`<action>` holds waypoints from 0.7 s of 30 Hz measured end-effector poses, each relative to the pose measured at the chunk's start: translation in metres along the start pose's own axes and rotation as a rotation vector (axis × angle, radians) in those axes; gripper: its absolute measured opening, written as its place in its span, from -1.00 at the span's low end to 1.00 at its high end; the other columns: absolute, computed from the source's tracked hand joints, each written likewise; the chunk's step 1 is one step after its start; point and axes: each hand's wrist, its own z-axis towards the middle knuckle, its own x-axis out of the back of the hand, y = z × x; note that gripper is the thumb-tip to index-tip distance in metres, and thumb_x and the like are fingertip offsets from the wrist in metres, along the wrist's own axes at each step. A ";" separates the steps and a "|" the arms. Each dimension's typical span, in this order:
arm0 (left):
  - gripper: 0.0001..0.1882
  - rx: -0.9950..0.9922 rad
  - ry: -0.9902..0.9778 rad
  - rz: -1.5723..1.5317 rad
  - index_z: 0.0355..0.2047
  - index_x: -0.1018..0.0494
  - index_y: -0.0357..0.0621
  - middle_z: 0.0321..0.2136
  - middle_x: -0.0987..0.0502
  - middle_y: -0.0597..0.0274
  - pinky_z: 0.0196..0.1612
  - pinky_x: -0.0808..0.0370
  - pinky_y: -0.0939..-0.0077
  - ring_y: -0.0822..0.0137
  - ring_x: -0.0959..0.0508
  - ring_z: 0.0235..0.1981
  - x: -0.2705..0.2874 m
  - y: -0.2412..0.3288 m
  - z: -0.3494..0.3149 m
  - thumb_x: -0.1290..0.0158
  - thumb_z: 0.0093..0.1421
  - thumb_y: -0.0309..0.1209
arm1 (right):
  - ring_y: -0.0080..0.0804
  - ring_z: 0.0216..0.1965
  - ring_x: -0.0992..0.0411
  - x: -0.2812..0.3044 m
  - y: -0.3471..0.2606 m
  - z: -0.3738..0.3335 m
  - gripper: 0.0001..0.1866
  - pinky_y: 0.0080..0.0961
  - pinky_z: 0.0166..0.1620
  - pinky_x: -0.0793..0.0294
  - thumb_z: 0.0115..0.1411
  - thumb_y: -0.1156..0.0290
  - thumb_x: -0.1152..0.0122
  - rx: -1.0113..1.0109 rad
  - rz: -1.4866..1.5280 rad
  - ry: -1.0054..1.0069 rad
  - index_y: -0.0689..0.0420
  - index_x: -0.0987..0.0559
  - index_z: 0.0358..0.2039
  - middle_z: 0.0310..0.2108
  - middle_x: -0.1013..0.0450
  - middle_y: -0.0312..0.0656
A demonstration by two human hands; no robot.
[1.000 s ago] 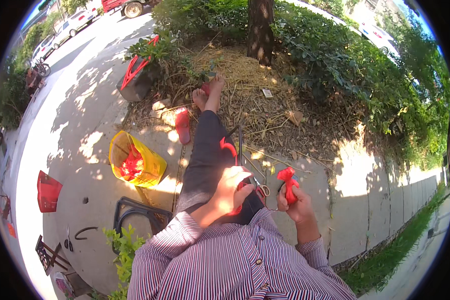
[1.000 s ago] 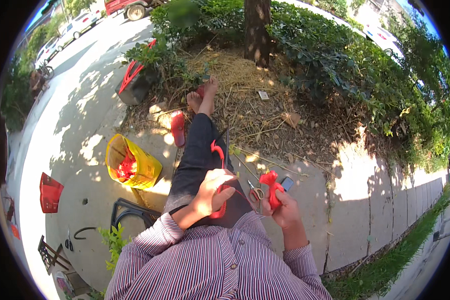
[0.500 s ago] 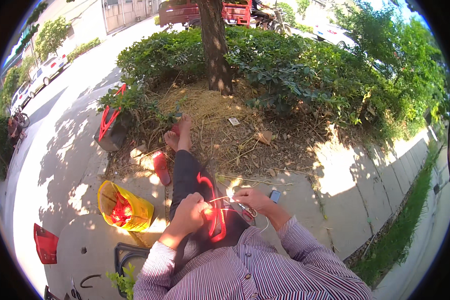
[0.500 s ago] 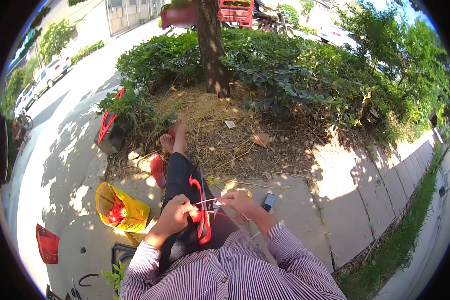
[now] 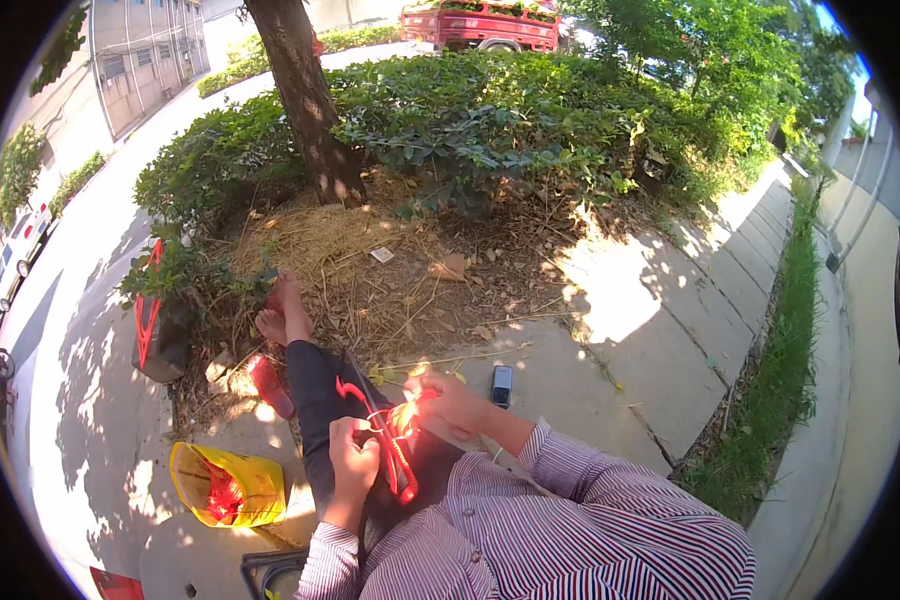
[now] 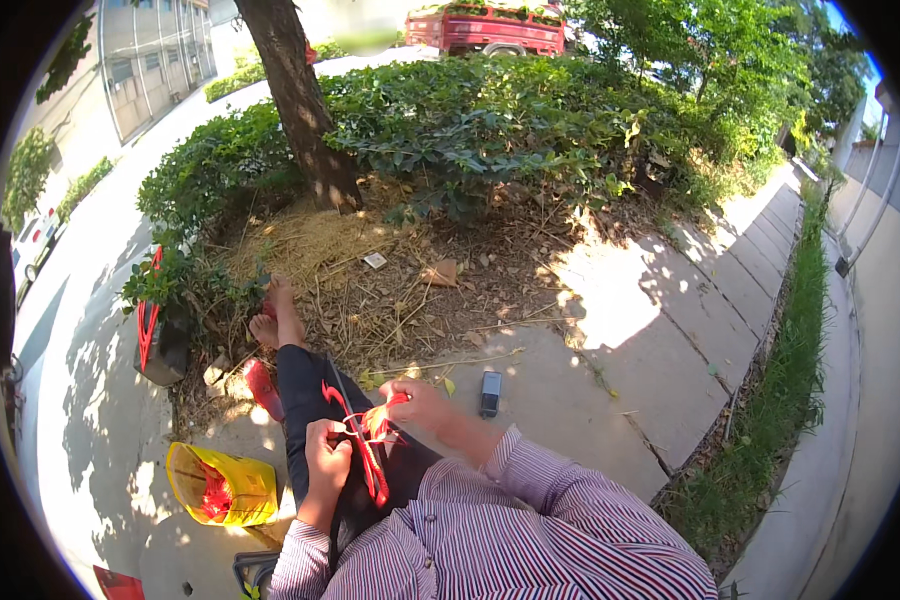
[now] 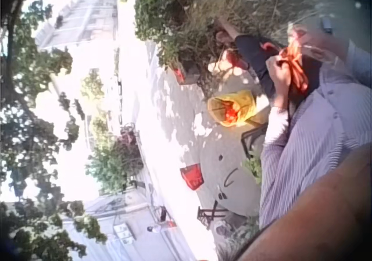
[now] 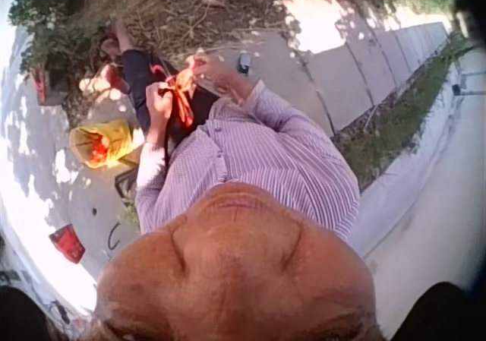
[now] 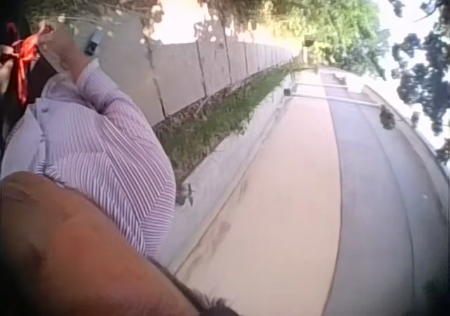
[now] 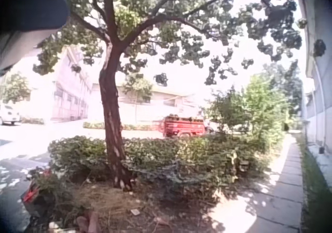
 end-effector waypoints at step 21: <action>-0.67 0.751 -0.328 -1.050 -0.11 -0.36 -0.15 -0.37 -0.45 0.26 -0.34 -0.44 0.52 0.41 -0.45 -0.44 -0.022 0.014 -0.001 0.19 0.10 -0.56 | -0.61 -0.57 -0.36 -0.005 -0.027 -0.014 -0.82 -0.64 -0.48 -0.34 0.24 0.38 -0.13 -0.432 0.424 -0.302 0.18 -0.39 -0.24 -0.53 -0.39 -0.28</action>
